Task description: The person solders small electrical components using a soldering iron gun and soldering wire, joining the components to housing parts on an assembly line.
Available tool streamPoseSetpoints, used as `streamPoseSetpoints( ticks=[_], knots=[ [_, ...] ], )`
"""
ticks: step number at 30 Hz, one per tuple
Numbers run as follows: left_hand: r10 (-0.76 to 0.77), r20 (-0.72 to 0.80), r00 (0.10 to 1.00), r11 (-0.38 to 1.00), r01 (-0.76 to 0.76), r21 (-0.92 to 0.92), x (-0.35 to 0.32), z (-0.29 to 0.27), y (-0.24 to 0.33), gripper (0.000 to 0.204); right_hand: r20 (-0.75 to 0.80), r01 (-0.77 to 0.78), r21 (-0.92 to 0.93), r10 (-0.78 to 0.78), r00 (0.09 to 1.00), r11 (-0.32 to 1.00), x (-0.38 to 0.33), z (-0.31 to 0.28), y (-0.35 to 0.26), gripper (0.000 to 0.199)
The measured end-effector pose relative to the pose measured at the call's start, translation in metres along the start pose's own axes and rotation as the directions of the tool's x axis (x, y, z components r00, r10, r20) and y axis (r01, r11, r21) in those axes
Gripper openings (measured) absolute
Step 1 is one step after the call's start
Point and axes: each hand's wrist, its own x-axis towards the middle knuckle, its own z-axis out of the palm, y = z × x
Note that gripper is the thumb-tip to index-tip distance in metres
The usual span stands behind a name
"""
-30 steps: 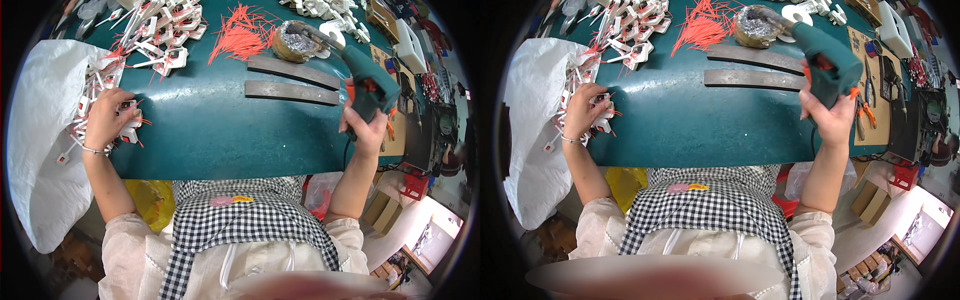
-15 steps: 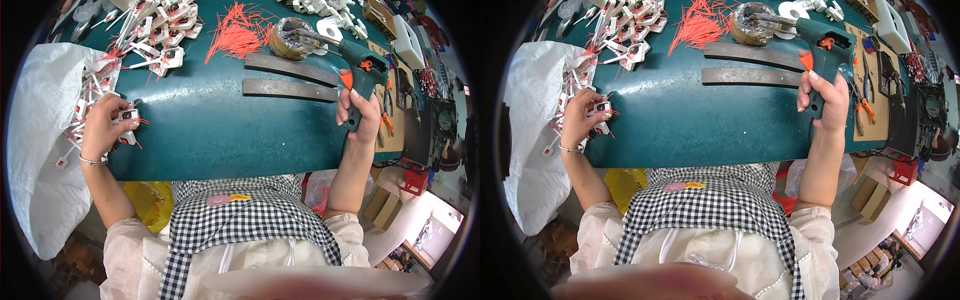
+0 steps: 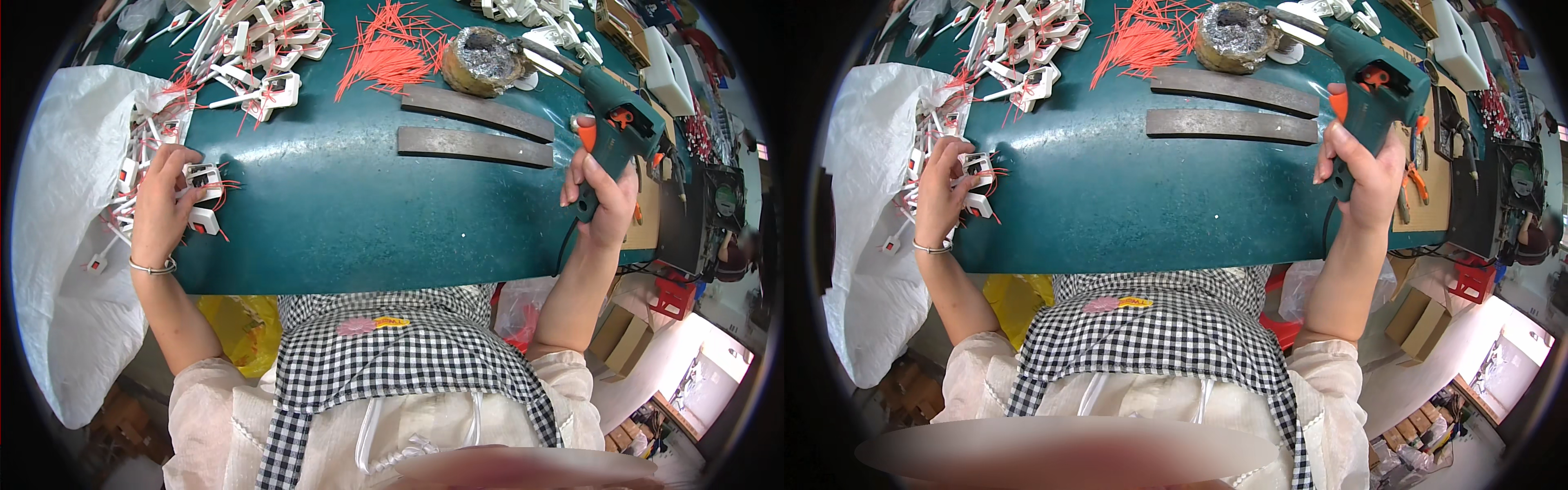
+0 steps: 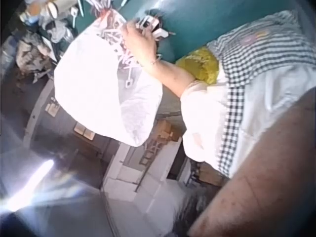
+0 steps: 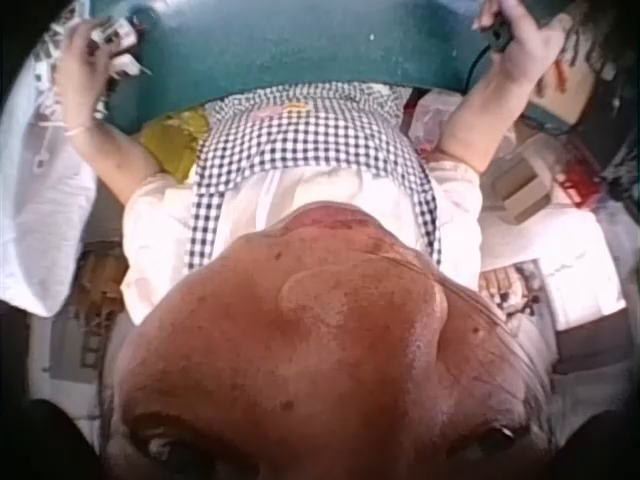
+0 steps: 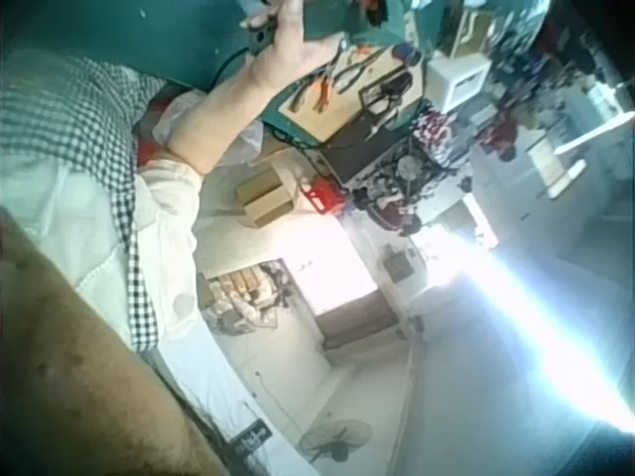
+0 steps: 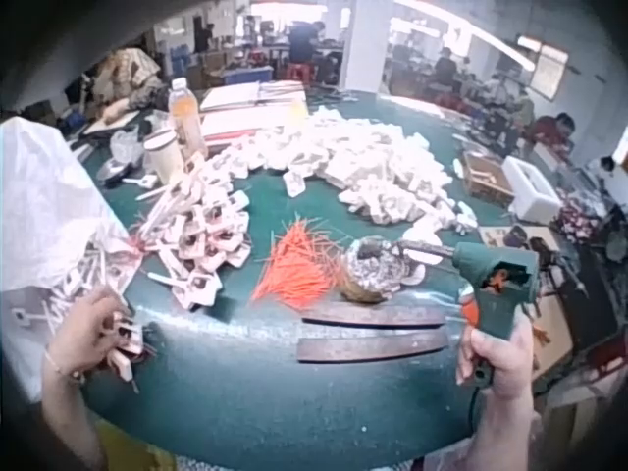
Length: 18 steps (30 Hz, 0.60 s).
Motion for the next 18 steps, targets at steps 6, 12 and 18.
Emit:
streamPoseSetpoints(
  ticks=[6, 12, 18],
  knots=[
    [-0.019, 0.047, 0.999, 0.993, 0.013, 0.118, -0.003, 0.003, -0.019, 0.035, 0.169, 0.18, -0.543, -0.103, 0.98, 0.821, -0.004, 0.0, 0.015, 0.029],
    [0.002, 0.022, 1.0, 0.977, -0.007, 0.214, -0.012, -0.001, -0.03, 0.029, 0.043, 0.153, -0.128, -0.149, 0.988, 0.98, -0.01, 0.012, -0.009, 0.056],
    [0.138, -0.123, 0.983, 0.987, -0.146, -0.064, 0.005, -0.002, -0.009, 0.023, 0.122, 0.199, 0.025, -0.201, 0.972, 0.98, -0.025, -0.014, -0.042, 0.069]
  ],
)
